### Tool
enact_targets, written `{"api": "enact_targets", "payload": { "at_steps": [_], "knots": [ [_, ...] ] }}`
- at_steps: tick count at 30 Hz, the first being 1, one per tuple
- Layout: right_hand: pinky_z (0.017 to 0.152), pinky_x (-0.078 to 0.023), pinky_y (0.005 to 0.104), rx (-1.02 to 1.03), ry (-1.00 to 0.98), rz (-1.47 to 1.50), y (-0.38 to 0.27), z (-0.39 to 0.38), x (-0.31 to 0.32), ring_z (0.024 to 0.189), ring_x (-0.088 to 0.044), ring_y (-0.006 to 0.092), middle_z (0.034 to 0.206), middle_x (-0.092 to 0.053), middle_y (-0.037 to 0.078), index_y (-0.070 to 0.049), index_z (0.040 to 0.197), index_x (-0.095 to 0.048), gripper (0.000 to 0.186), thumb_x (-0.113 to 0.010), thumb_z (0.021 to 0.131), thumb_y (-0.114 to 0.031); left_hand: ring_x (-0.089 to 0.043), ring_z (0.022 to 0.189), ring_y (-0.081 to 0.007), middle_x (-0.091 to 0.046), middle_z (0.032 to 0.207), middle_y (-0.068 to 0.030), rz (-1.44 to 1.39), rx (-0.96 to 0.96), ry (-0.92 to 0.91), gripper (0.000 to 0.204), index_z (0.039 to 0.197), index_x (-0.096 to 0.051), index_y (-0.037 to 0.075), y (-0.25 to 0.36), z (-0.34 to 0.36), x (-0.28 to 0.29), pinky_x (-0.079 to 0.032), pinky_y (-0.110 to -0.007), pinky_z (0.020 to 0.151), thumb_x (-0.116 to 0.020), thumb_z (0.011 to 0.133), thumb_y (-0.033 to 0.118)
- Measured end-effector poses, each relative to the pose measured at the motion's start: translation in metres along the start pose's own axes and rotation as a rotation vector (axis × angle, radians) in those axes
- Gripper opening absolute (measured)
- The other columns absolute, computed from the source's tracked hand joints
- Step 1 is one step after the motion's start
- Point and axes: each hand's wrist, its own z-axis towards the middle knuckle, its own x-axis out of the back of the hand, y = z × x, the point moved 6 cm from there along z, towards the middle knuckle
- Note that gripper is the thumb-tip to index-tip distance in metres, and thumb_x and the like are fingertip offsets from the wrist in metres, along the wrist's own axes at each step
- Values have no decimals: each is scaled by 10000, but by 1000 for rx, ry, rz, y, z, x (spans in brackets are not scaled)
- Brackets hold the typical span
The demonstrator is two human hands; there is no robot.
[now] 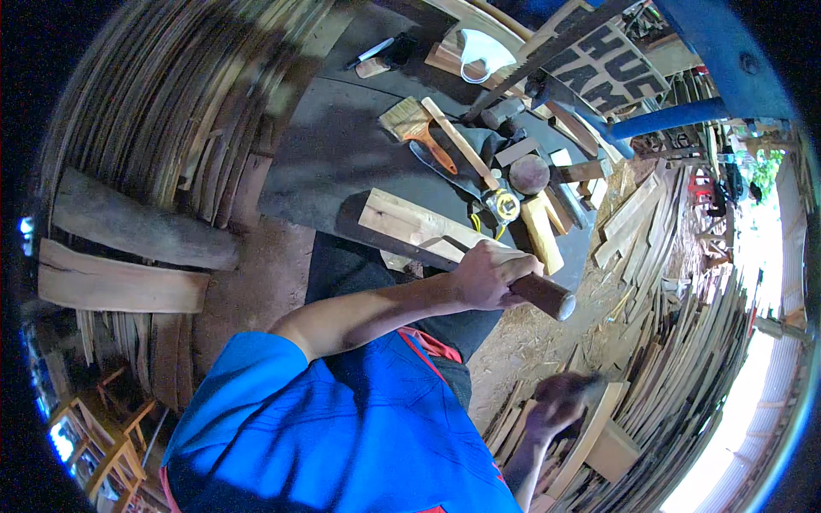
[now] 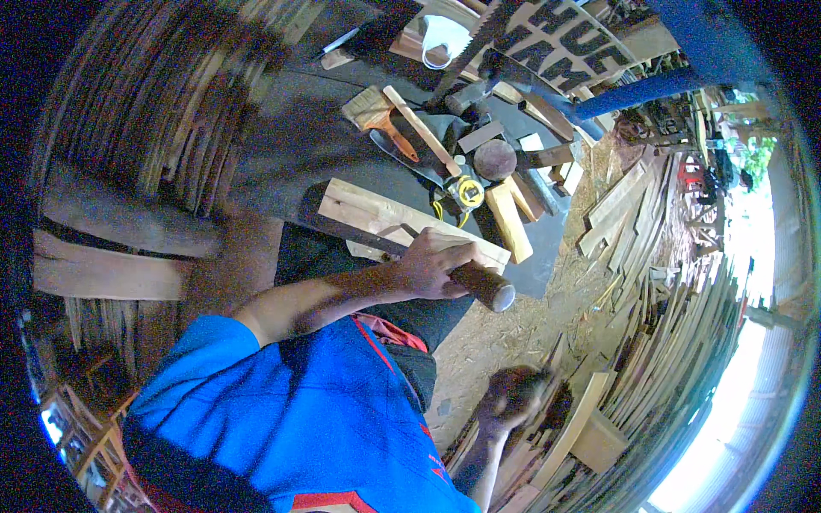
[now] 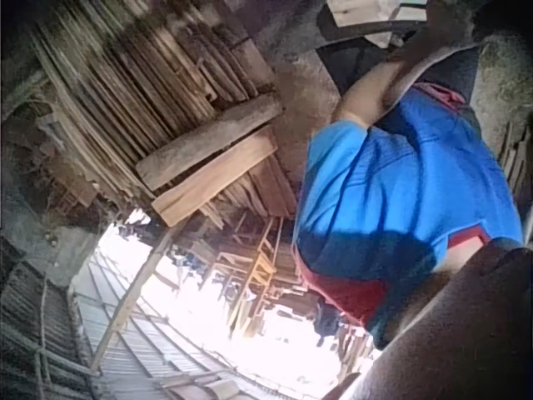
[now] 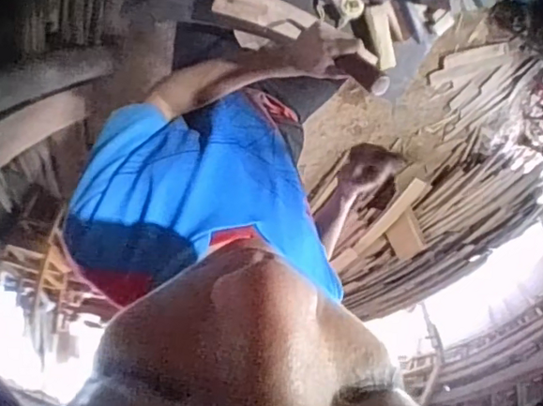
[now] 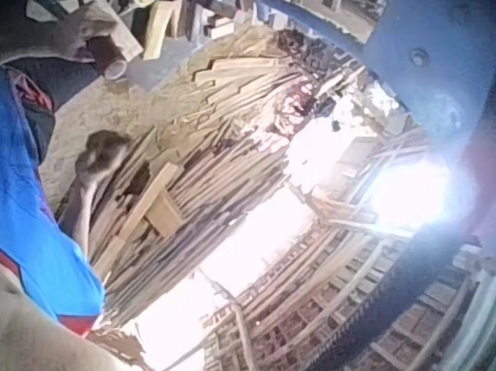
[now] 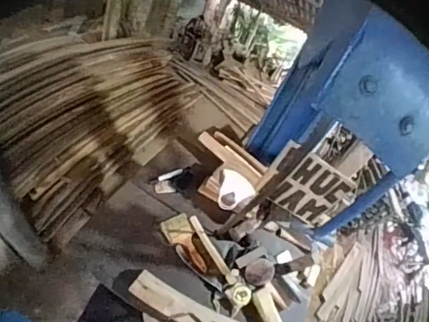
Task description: The recorder uses a chisel and a mallet to carve and shape a piece of wood at a workbench.
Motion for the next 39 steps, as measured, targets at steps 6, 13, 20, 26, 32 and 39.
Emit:
{"api": "enact_targets", "payload": {
  "at_steps": [6,13,20,26,32,39],
  "knots": [
    [354,-315,228,-231,60,146,43,-7,-16,399,-408,79,569,-449,4,-81,888,-443,284,-559,973,-325,-595,658,-137,-609,731,-34,-305,135,503,122,923,-597,59,-29,-9,69,-469,-318,548,-680,834,59],
    [395,-351,222,-573,69,-58,118,-30,-18,437,-440,68,583,-459,-21,-70,894,-495,126,-602,929,-127,-319,461,-82,-340,566,48,-722,605,1222,306,713,-412,150,-84,-67,221,-232,-263,440,-575,952,250],
    [395,-359,232,-808,42,7,157,-20,-32,428,-450,71,564,-473,-20,-82,849,-513,234,-603,949,-274,-250,461,-94,-293,552,44,-497,589,1397,291,733,-371,169,-66,-92,277,-200,-276,456,-568,938,228],
    [495,-443,336,-707,32,-265,203,22,-35,522,-532,157,628,-554,61,-44,831,-552,344,-644,909,-366,-268,417,-104,-292,521,36,-450,504,1302,350,639,-384,150,-54,-82,268,-241,-268,427,-552,942,202],
    [743,-485,473,-515,157,-568,205,111,-7,836,-642,388,854,-665,206,-42,964,-624,476,-586,883,-510,-283,428,-100,-292,515,39,-425,499,1204,372,613,-385,159,-47,-63,246,-242,-262,432,-566,937,192],
    [797,-502,487,-461,10,-722,257,149,-35,934,-638,403,947,-670,220,-47,975,-619,545,-598,833,-572,-288,430,-92,-288,520,39,-344,470,1256,402,586,-372,163,-33,-63,244,-240,-262,441,-571,934,201]
  ]
}}
